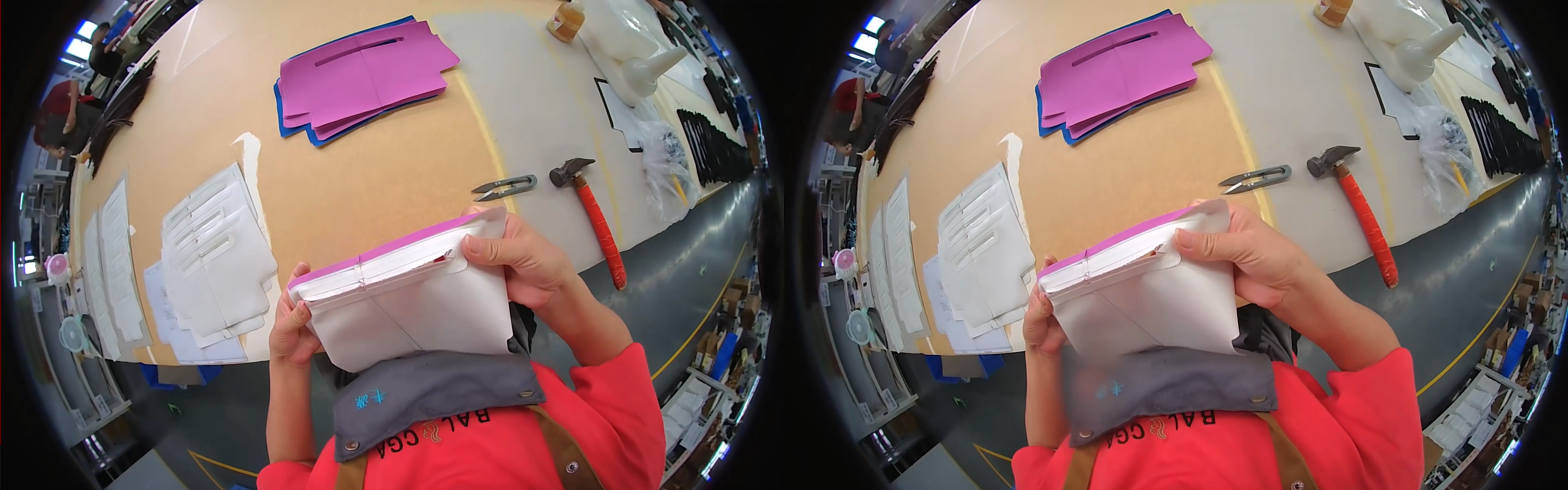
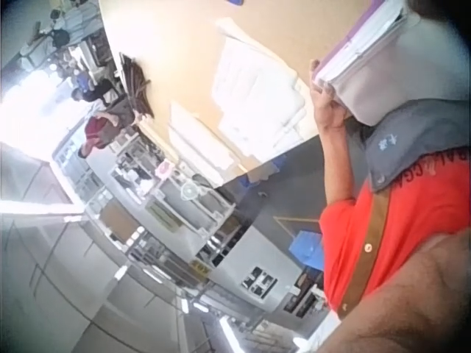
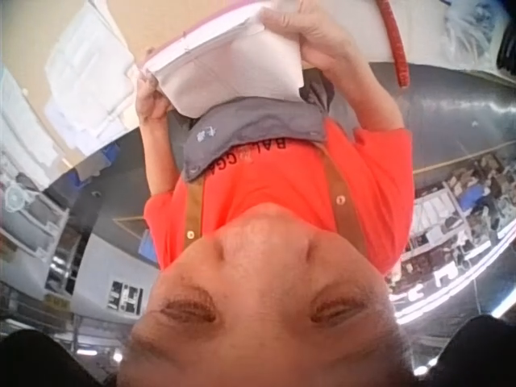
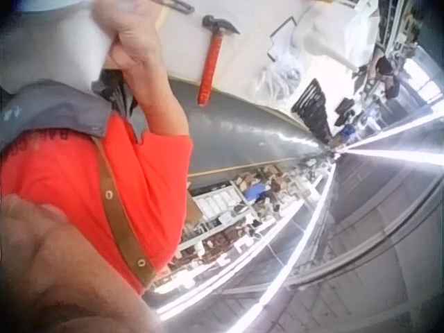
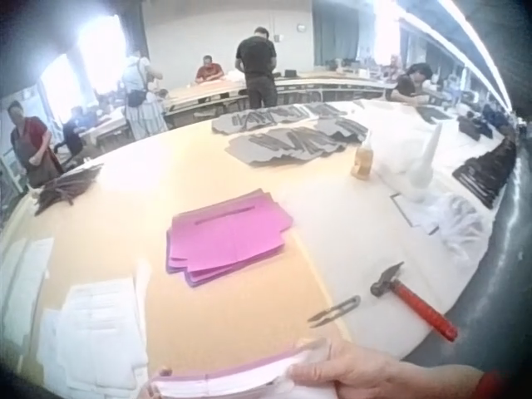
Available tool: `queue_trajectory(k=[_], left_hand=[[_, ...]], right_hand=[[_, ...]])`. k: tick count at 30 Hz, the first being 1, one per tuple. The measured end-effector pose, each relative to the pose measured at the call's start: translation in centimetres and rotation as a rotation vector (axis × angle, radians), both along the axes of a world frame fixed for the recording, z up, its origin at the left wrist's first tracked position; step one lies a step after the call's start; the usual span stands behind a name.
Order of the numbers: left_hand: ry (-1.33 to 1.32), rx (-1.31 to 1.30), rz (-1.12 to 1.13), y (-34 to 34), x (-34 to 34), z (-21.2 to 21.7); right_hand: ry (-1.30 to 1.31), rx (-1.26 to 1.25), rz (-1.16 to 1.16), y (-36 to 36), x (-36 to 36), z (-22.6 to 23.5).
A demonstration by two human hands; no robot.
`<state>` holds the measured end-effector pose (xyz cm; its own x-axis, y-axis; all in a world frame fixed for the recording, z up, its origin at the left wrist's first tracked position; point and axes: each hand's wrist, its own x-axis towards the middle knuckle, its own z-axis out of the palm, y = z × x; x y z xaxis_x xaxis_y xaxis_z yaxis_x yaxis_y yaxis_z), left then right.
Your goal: Aligning leather and fabric components around a slot and tapping with a hammer to secure adhesive.
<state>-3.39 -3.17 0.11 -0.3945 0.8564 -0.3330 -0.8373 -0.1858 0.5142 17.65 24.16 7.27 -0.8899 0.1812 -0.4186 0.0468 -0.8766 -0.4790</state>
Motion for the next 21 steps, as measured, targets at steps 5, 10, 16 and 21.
queue_trajectory(k=[5, 10, 16, 21], left_hand=[[-0.098, 0.006, 0.034, -0.8, 0.8, -0.6], [-0.248, 0.17, 0.0, 0.1, 2.8, 0.1], [-0.336, 0.374, -0.038, 1.3, 4.1, 2.4], [-0.337, 0.356, -0.024, 0.0, 2.6, 2.3]], right_hand=[[0.084, -0.072, -0.001, -0.5, 0.3, 0.0], [0.079, -0.142, -0.045, -0.8, 1.0, 0.1], [0.151, -0.285, -0.079, -1.0, 1.3, -0.6], [0.293, -0.383, -0.039, -1.0, 1.1, -3.0]])
